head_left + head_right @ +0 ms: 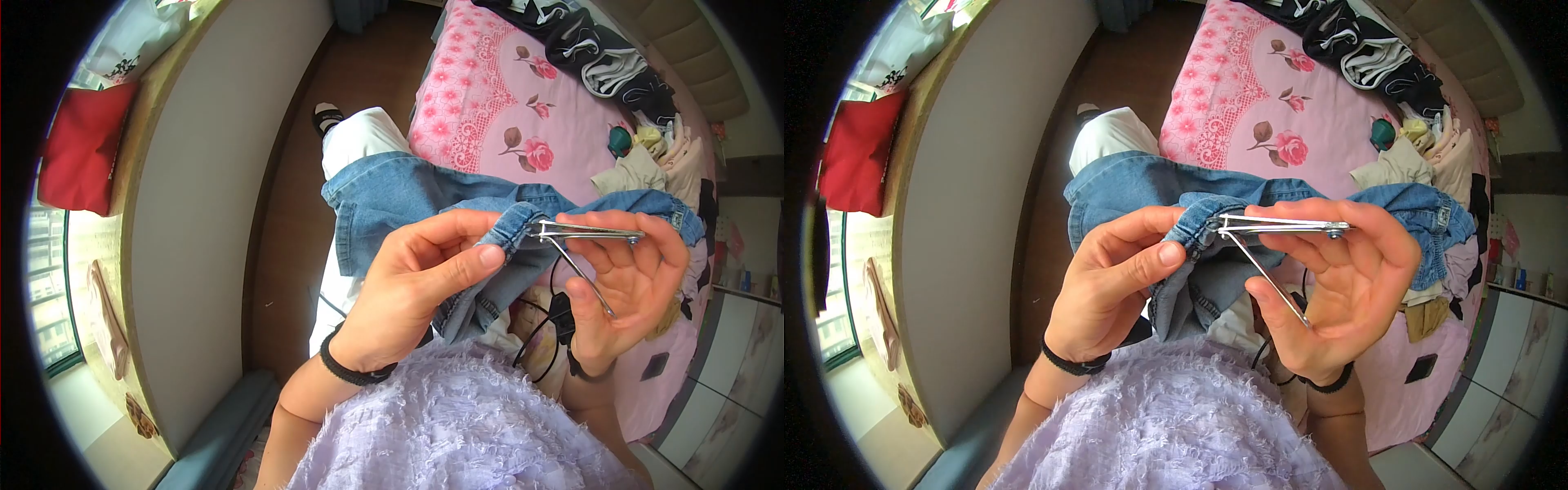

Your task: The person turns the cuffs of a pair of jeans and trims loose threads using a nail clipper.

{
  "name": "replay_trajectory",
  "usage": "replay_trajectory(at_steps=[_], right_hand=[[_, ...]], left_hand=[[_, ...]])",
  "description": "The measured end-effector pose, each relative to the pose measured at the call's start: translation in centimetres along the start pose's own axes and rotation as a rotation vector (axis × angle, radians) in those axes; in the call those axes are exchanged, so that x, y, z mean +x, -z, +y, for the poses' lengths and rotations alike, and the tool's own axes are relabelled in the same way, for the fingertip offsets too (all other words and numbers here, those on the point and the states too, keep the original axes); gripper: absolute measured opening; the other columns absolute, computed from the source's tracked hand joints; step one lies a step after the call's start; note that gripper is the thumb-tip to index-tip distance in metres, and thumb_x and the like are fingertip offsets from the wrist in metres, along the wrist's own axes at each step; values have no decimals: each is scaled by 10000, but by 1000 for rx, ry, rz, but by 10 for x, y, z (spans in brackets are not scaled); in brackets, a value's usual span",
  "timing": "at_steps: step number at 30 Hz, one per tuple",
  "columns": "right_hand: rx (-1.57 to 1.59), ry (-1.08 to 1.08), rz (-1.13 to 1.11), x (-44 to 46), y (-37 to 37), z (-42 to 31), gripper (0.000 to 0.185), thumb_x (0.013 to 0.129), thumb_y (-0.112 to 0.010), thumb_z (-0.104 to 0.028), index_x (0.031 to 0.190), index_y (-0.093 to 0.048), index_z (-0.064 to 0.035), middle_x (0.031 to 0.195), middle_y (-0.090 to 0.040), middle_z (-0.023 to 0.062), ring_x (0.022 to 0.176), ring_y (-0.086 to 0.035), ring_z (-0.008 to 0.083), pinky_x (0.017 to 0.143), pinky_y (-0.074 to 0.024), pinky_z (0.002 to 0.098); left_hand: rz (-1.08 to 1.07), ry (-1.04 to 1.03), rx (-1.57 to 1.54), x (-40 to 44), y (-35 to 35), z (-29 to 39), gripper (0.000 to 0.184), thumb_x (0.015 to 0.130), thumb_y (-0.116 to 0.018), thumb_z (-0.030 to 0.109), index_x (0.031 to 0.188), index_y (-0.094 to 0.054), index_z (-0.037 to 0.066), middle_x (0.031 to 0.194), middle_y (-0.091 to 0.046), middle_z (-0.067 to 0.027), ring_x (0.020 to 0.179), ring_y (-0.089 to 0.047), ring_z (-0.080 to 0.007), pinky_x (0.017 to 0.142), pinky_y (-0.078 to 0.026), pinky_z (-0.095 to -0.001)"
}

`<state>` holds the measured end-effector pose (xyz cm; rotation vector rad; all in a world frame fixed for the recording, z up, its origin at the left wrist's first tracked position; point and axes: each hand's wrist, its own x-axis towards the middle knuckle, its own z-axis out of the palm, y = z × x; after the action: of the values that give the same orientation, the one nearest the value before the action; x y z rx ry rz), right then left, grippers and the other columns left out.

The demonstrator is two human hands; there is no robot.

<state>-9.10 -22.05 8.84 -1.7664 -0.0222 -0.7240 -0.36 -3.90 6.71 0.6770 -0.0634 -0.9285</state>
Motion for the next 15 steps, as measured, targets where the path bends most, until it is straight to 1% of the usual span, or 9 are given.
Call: replay_trajectory(at_steps=[4, 15], right_hand=[[13, -95, 56, -2, -3, -2, 780, 745, -779, 64, 1368, -314, 3, 1197, -575, 234, 1068, -680, 329, 900, -603, 359], [32, -119, 78, -2, -4, -2, 745, 769, -768, 56, 1368, -328, 6, 1192, -577, 231, 1068, -675, 295, 896, -600, 342]], left_hand=[[7, 5, 27, 0, 0, 0, 338, 949, -677, 67, 1275, -635, -12, 1168, -702, -66, 1083, -632, -117, 975, -468, -269], [19, 0, 85, 2, 1, -4, 345, 962, -662, 85, 1284, -620, -30, 1188, -694, -88, 1112, -629, -144, 1014, -462, -301]])
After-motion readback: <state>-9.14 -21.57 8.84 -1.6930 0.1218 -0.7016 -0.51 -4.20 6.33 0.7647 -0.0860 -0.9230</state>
